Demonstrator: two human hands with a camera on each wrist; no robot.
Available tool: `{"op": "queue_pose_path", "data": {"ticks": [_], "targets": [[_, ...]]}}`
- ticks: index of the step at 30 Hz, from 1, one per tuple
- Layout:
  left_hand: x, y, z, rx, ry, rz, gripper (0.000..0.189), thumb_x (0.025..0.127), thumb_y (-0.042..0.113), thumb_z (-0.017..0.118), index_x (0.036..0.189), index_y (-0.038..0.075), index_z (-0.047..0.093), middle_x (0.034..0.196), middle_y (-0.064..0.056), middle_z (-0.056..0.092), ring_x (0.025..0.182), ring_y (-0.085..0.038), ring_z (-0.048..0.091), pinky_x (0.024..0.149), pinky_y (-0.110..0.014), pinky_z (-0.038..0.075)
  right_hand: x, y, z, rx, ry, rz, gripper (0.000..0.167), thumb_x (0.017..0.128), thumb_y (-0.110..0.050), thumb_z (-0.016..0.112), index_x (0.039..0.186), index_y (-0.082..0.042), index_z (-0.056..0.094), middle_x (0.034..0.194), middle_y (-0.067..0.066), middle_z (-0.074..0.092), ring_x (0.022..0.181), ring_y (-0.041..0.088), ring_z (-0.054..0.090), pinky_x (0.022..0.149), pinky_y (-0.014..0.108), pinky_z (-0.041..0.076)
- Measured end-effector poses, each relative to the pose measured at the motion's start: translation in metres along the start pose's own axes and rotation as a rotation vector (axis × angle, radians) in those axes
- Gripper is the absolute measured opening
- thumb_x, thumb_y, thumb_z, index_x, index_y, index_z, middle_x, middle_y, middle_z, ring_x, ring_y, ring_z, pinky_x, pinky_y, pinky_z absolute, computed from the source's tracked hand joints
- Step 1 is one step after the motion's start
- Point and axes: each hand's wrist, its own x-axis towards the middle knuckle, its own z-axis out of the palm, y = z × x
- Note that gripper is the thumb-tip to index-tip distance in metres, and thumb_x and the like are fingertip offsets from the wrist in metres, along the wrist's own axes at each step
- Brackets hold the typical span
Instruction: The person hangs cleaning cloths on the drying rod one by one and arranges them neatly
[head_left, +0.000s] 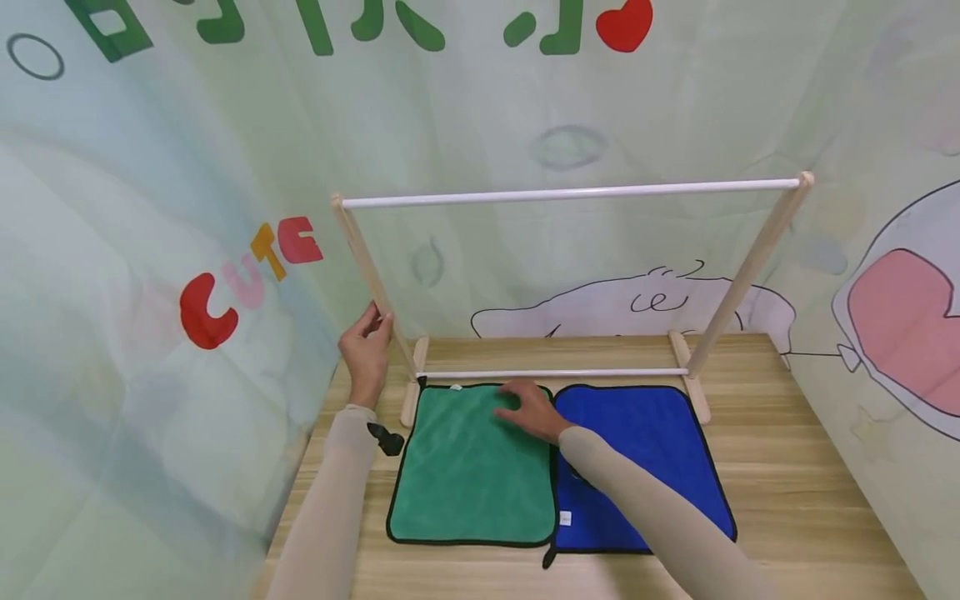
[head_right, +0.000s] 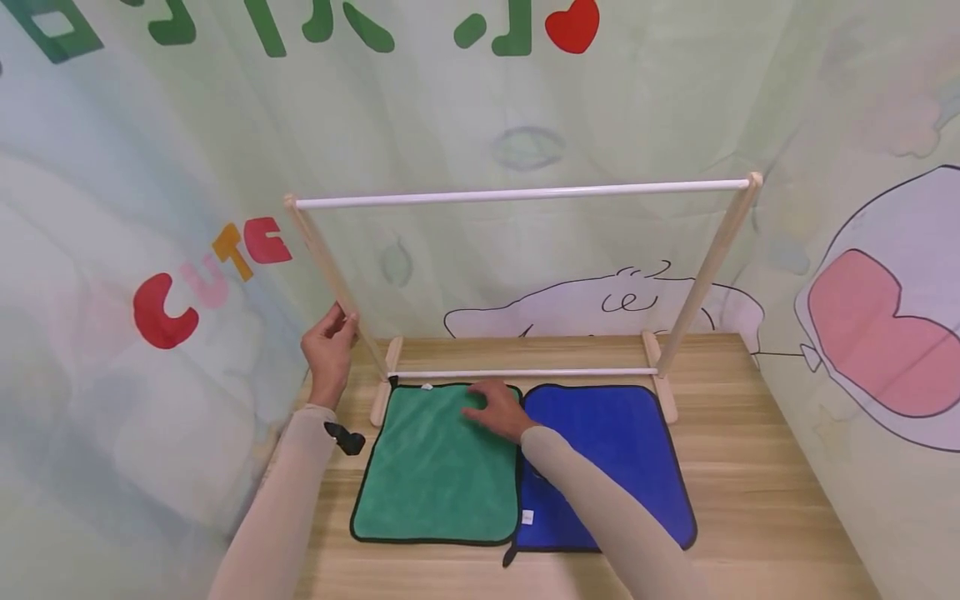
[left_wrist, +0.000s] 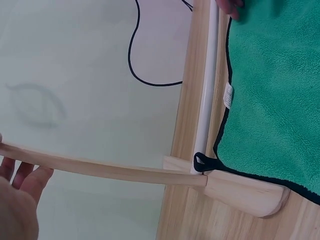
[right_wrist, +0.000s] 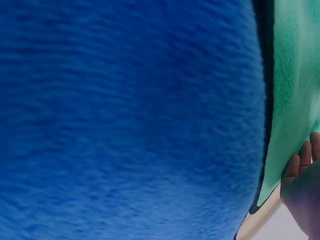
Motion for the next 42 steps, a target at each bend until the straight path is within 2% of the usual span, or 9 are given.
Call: {"op": "queue_pose_path", "data": {"ticks": [4, 9, 11, 20, 27, 33, 38, 42], "targets": [[0.0, -0.006, -0.001, 0.001, 0.003, 0.012, 0.038, 0.103, -0.002, 0.075, 0.141, -0.002, 0.071, 0.129, -0.031, 0.073, 0.092, -0.009, 0.066, 0.073, -0.01, 0.053, 0.01, 0.0, 0.004, -0.06, -0.009, -0.006, 0.045, 0.101, -0.023, 0.082, 0.139, 0.0, 0.073, 0.14, 0.019, 0.07, 0.134, 0.039, 0.062, 0.115, 0.057, 0.048], [0.01, -0.035, -0.004, 0.0, -0.003, -0.003, 0.039, 0.104, 0.009, 0.078, 0.142, 0.009, 0.073, 0.129, -0.024, 0.076, 0.093, -0.007, 0.067, 0.074, -0.011, 0.055, 0.021, -0.001, 0.008, -0.139, -0.021, -0.005, 0.044, 0.1, -0.025, 0.083, 0.138, -0.003, 0.074, 0.141, 0.017, 0.07, 0.135, 0.038, 0.061, 0.118, 0.055, 0.046], [0.012, -0.042, -0.004, 0.006, -0.011, -0.007, 0.039, 0.104, 0.014, 0.08, 0.142, 0.012, 0.074, 0.129, -0.021, 0.077, 0.093, -0.005, 0.067, 0.074, -0.011, 0.055, 0.022, 0.0, 0.009, -0.171, -0.013, -0.001, 0.045, 0.099, -0.027, 0.084, 0.137, -0.004, 0.075, 0.14, 0.016, 0.069, 0.133, 0.038, 0.061, 0.116, 0.056, 0.047], [0.012, -0.042, -0.004, -0.011, -0.013, -0.011, 0.039, 0.103, 0.015, 0.081, 0.141, 0.014, 0.075, 0.128, -0.021, 0.078, 0.093, -0.009, 0.067, 0.073, -0.012, 0.057, 0.023, 0.004, 0.017, -0.292, -0.007, -0.017, 0.042, 0.099, -0.032, 0.085, 0.135, -0.011, 0.078, 0.138, 0.009, 0.064, 0.126, 0.032, 0.06, 0.111, 0.054, 0.048], [0.013, -0.042, -0.003, -0.007, -0.018, -0.02, 0.039, 0.103, 0.013, 0.081, 0.142, 0.012, 0.074, 0.13, -0.021, 0.077, 0.093, -0.008, 0.067, 0.074, -0.012, 0.056, 0.021, 0.002, 0.02, -0.311, 0.045, -0.018, 0.03, 0.099, -0.028, 0.086, 0.124, -0.012, 0.084, 0.127, 0.008, 0.069, 0.119, 0.03, 0.062, 0.108, 0.056, 0.05], [0.012, -0.041, -0.004, -0.003, -0.018, -0.01, 0.04, 0.103, 0.012, 0.081, 0.142, 0.013, 0.074, 0.129, -0.021, 0.077, 0.092, -0.009, 0.068, 0.074, -0.013, 0.057, 0.017, -0.001, 0.023, -0.358, 0.077, -0.054, 0.018, 0.099, -0.025, 0.085, 0.112, -0.013, 0.087, 0.114, 0.005, 0.072, 0.113, 0.028, 0.064, 0.107, 0.054, 0.051], [0.012, -0.041, -0.005, -0.008, -0.023, 0.006, 0.04, 0.103, 0.011, 0.08, 0.142, 0.012, 0.074, 0.131, -0.021, 0.077, 0.092, -0.007, 0.069, 0.074, -0.013, 0.057, 0.012, -0.004, 0.023, -0.356, 0.092, -0.098, 0.015, 0.099, -0.022, 0.085, 0.109, -0.01, 0.086, 0.106, 0.007, 0.071, 0.109, 0.031, 0.064, 0.103, 0.057, 0.051], [0.013, -0.041, -0.003, -0.02, -0.021, 0.005, 0.038, 0.103, 0.01, 0.08, 0.141, 0.012, 0.075, 0.131, -0.02, 0.076, 0.092, -0.005, 0.07, 0.074, -0.012, 0.058, 0.009, -0.005, 0.022, -0.363, 0.097, -0.112, 0.015, 0.1, -0.021, 0.084, 0.11, -0.01, 0.086, 0.107, 0.006, 0.073, 0.113, 0.031, 0.063, 0.104, 0.056, 0.05]]}}
